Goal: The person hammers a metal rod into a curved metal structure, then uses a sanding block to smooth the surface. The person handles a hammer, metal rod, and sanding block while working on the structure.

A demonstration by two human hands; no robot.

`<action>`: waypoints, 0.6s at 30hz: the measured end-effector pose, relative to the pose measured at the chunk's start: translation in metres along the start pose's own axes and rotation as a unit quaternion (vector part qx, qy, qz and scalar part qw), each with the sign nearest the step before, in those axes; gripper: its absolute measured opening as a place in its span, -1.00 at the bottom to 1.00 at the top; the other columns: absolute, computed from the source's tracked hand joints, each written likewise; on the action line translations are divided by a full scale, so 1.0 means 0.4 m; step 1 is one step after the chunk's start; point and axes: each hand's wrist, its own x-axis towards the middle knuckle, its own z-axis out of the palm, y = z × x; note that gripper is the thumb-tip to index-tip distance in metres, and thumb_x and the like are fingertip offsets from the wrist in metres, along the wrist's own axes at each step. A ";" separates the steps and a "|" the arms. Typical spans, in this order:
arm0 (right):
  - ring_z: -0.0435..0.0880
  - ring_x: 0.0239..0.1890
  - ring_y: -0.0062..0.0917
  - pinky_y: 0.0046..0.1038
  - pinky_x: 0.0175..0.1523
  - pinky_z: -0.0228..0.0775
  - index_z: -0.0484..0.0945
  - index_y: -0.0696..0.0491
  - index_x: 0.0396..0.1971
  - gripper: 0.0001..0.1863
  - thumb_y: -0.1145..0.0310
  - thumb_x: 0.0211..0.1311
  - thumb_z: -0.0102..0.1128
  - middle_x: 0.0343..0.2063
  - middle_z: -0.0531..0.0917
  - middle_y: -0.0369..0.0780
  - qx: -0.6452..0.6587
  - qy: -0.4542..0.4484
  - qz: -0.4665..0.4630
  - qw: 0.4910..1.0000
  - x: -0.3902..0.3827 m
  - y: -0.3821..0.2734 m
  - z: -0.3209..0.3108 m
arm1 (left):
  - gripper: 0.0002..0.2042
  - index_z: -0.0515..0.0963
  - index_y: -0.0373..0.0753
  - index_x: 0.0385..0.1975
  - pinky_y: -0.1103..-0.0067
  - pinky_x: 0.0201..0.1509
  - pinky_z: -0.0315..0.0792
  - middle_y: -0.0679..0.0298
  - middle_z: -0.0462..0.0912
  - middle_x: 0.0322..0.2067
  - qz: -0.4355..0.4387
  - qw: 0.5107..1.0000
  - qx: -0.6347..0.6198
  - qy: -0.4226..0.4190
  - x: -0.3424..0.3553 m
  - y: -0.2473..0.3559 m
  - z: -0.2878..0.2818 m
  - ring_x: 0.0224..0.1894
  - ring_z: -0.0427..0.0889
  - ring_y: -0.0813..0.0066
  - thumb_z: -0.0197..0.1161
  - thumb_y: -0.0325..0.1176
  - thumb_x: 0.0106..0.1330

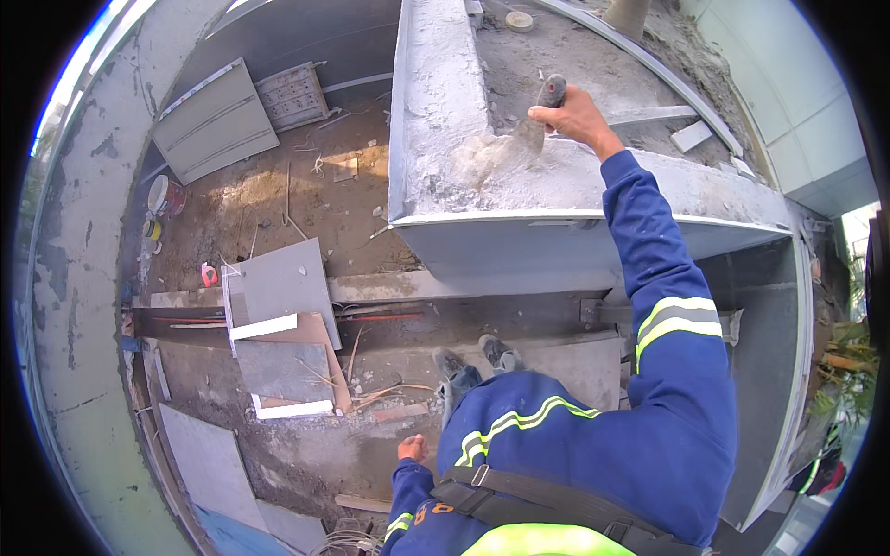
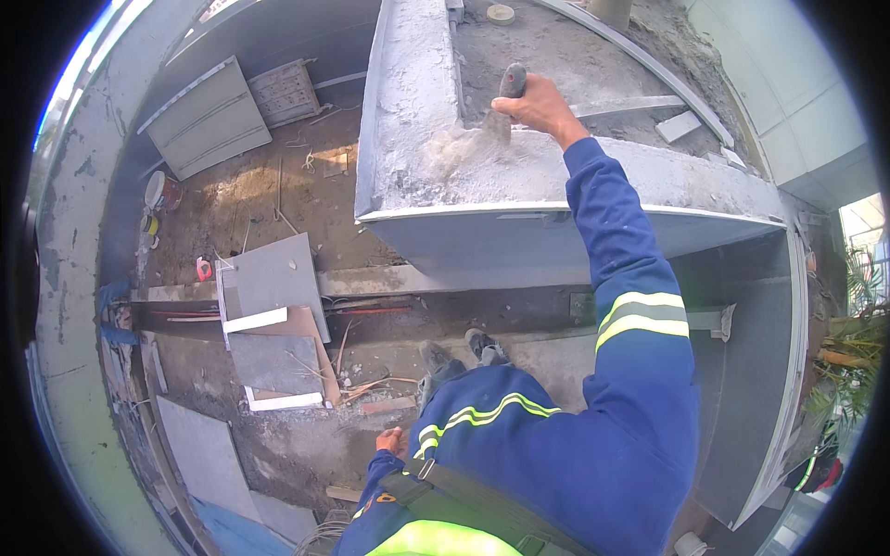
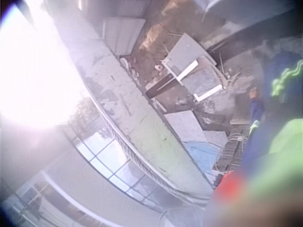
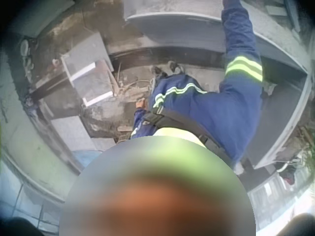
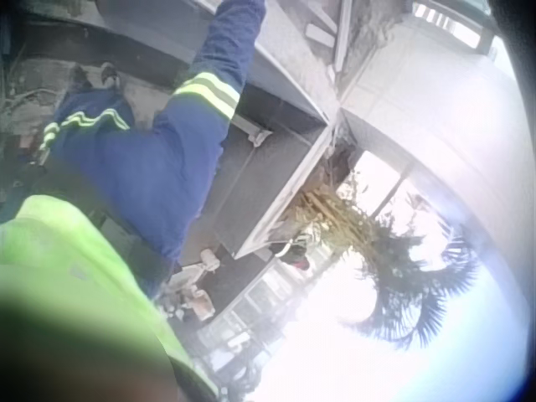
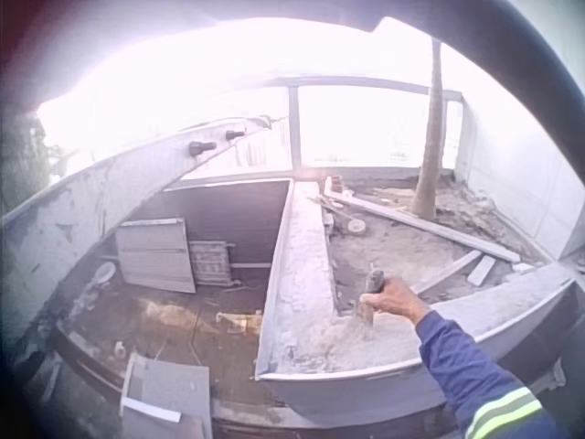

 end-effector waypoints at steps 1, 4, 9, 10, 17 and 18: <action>0.72 -0.46 -0.60 -0.51 -0.38 0.53 0.68 0.14 -0.34 -0.68 0.17 0.24 0.49 -0.47 0.73 -0.24 0.052 -0.057 -0.048 0.996 0.006 -0.005 0.002 | -0.62 0.53 -0.17 0.19 0.36 -0.35 0.65 0.10 0.77 -0.09 0.007 0.996 -0.089 0.028 0.003 -0.013 -0.002 -0.32 0.77 0.27 0.27 -0.12 0.50; 0.70 -0.48 -0.61 -0.51 -0.41 0.50 0.70 0.13 -0.31 -0.70 0.18 0.25 0.48 -0.47 0.73 -0.27 0.200 -0.246 -0.142 0.938 0.010 -0.001 0.012 | -0.64 0.53 -0.16 0.17 0.36 -0.35 0.65 0.14 0.78 -0.13 -0.030 0.969 -0.235 0.066 0.007 -0.041 -0.019 -0.33 0.77 0.28 0.26 -0.13 0.50; 0.69 -0.52 -0.62 -0.51 -0.39 0.49 0.72 0.11 -0.44 -0.71 0.17 0.21 0.50 -0.61 0.69 -0.30 -0.076 0.020 -0.097 0.992 0.069 0.005 0.036 | -0.59 0.52 -0.25 0.18 0.37 -0.33 0.66 0.14 0.76 -0.13 0.076 0.990 -0.104 0.063 0.016 -0.004 0.018 -0.27 0.78 0.28 0.25 -0.11 0.50; 0.70 -0.53 -0.61 -0.51 -0.42 0.51 0.71 0.14 -0.40 -0.72 0.21 0.22 0.50 -0.56 0.71 -0.28 0.078 -0.016 -0.081 0.994 0.082 -0.002 0.045 | -0.59 0.56 -0.29 0.14 0.39 -0.31 0.67 0.14 0.76 -0.14 0.088 0.980 -0.157 0.080 0.011 0.004 0.036 -0.26 0.79 0.29 0.26 -0.10 0.49; 0.77 -0.54 -0.59 -0.53 -0.40 0.62 0.69 0.16 -0.42 -0.76 0.27 0.19 0.43 -0.55 0.75 -0.21 0.231 0.026 0.049 0.971 0.271 0.036 0.161 | -0.60 0.53 -0.25 0.18 0.37 -0.25 0.68 0.13 0.75 -0.12 0.185 0.980 -0.073 0.020 -0.039 0.034 0.094 -0.22 0.78 0.31 0.28 -0.14 0.49; 0.76 -0.55 -0.58 -0.50 -0.38 0.63 0.67 0.17 -0.44 -0.74 0.25 0.18 0.42 -0.57 0.74 -0.20 0.133 0.128 0.020 0.983 0.312 0.051 0.147 | -0.60 0.51 -0.23 0.19 0.36 -0.26 0.68 0.13 0.75 -0.12 0.176 0.981 -0.067 0.050 -0.050 0.018 0.092 -0.23 0.78 0.30 0.29 -0.14 0.49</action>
